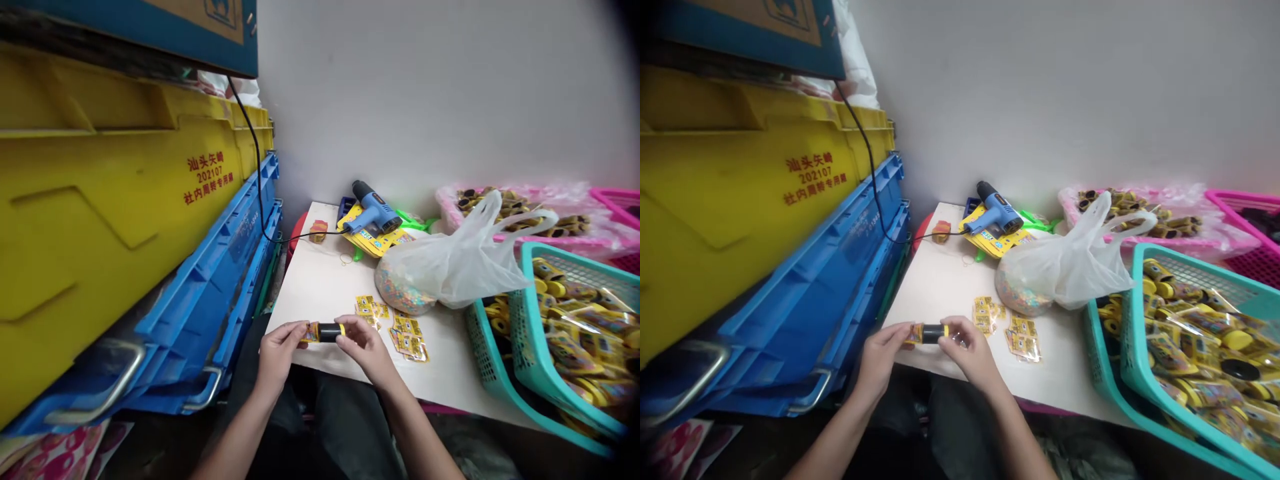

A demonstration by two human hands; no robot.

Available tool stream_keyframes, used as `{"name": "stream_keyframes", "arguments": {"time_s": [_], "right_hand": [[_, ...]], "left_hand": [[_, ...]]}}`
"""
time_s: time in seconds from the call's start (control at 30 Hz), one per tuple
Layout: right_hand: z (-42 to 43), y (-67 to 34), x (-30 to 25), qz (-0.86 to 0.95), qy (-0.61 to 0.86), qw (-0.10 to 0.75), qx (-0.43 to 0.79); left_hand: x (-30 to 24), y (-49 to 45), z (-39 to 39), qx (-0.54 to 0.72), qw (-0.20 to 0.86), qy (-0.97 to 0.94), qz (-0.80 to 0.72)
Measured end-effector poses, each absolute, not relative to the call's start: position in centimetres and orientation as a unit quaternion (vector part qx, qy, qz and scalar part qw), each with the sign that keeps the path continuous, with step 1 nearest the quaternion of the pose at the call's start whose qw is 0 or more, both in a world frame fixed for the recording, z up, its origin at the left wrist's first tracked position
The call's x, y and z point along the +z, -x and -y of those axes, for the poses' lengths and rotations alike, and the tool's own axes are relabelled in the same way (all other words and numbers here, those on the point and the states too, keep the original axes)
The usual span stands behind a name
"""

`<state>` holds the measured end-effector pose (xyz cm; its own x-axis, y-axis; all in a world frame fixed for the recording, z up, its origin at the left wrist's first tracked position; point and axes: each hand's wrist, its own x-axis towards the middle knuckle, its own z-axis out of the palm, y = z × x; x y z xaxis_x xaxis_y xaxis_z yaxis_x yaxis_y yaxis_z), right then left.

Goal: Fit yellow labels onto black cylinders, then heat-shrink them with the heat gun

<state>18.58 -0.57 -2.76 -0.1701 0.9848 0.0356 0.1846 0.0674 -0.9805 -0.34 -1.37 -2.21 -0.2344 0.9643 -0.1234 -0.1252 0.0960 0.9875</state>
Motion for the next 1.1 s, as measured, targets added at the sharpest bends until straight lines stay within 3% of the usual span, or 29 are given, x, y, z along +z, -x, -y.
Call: {"name": "stream_keyframes", "arguments": {"time_s": [0.37, 0.6, 0.83, 1.1], "right_hand": [[1.4, -19.1, -2.7, 0.616, 0.454, 0.433, 0.476], [1.8, -18.4, -4.1, 0.550, 0.371, 0.473, 0.580], [3.1, -17.6, -3.9, 0.488, 0.286, 0.428, 0.705], [4.5, -20.9, -2.2, 0.593, 0.273, 0.380, 0.655]], "left_hand": [[0.0, 0.0, 1.5, 0.478, 0.566, -0.455, -0.494], [0.9, -0.7, 2.0, 0.430, 0.648, -0.437, -0.452], [1.5, -2.3, 2.6, 0.420, 0.654, -0.449, -0.441], [3.2, -1.6, 3.9, 0.288, 0.667, -0.574, -0.377]]}}
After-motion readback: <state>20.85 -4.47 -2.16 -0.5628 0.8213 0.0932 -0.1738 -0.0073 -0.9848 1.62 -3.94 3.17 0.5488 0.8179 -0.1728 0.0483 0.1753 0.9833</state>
